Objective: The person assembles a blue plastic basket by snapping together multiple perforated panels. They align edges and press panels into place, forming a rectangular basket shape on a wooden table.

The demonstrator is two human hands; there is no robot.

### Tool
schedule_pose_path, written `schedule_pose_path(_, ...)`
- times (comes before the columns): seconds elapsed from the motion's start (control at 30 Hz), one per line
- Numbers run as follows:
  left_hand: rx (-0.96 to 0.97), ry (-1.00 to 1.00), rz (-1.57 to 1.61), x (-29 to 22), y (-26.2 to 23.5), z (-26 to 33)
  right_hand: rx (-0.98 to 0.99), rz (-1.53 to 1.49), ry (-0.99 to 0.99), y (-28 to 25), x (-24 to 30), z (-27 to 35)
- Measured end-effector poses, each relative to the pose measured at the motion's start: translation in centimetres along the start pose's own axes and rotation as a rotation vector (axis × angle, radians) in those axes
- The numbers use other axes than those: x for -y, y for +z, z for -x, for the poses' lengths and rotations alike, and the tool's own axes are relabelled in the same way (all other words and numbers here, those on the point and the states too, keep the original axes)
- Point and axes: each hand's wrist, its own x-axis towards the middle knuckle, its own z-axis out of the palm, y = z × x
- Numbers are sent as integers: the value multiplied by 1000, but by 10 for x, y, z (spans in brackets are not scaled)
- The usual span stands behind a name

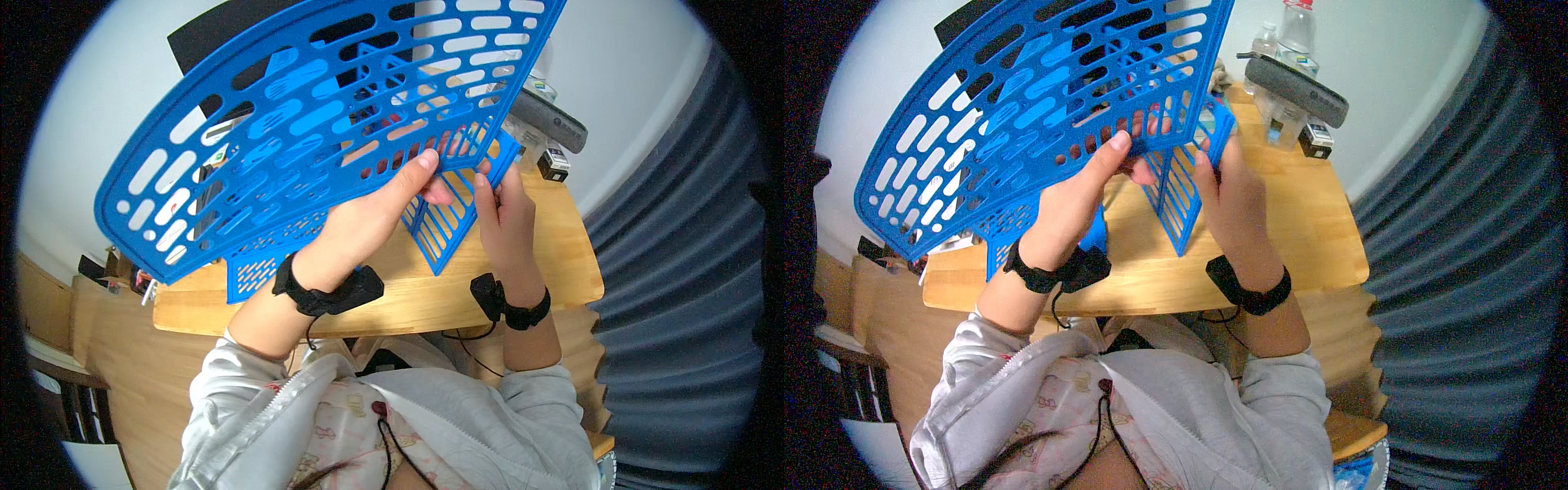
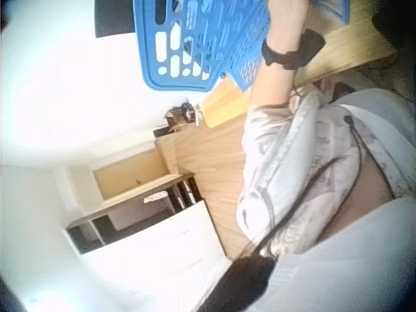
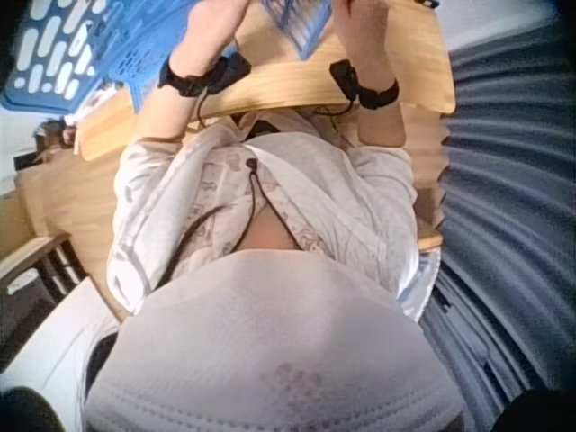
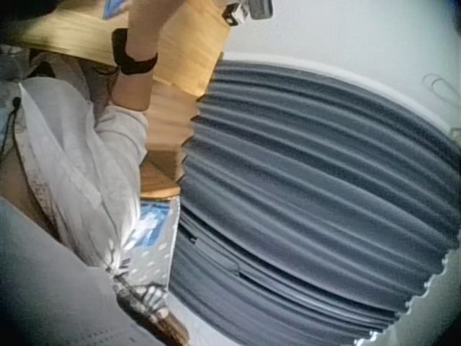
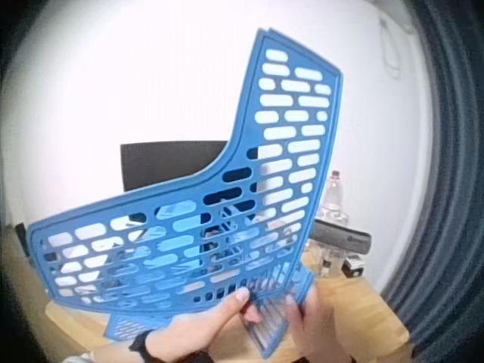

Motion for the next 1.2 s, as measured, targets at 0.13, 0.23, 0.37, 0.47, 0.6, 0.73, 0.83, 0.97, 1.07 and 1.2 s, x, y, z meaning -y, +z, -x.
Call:
schedule_pose_path(0.13,-30,71,93,5,11,-4,-47,26,-88,-2,7,7)
schedule_pose_path(0.23,0,91,28,6,8,-7,-36,10,-92,0,8,8)
schedule_pose_path(0.37,-7,65,11,9,7,-9,-60,-8,-117,2,6,7)
schedule_pose_path(0.47,-7,111,-62,8,9,-9,-45,71,-118,4,5,8)
schedule_pose_path(0.6,-56,182,-69,5,14,-6,-33,111,-153,5,4,8)
schedule_pose_path(0.73,-93,171,-86,2,16,-4,-3,152,-155,6,4,7)
schedule_pose_path(0.83,-44,184,-248,-1,11,-4,9,233,-172,5,5,5)
schedule_pose_path(0.97,-29,184,-495,-6,7,1,35,305,-183,6,7,4)
schedule_pose_path(1.07,-10,266,-629,-8,9,-1,41,358,-94,7,10,3)
schedule_pose_path(1.2,-36,410,-738,-8,11,-2,53,368,-8,8,14,1)
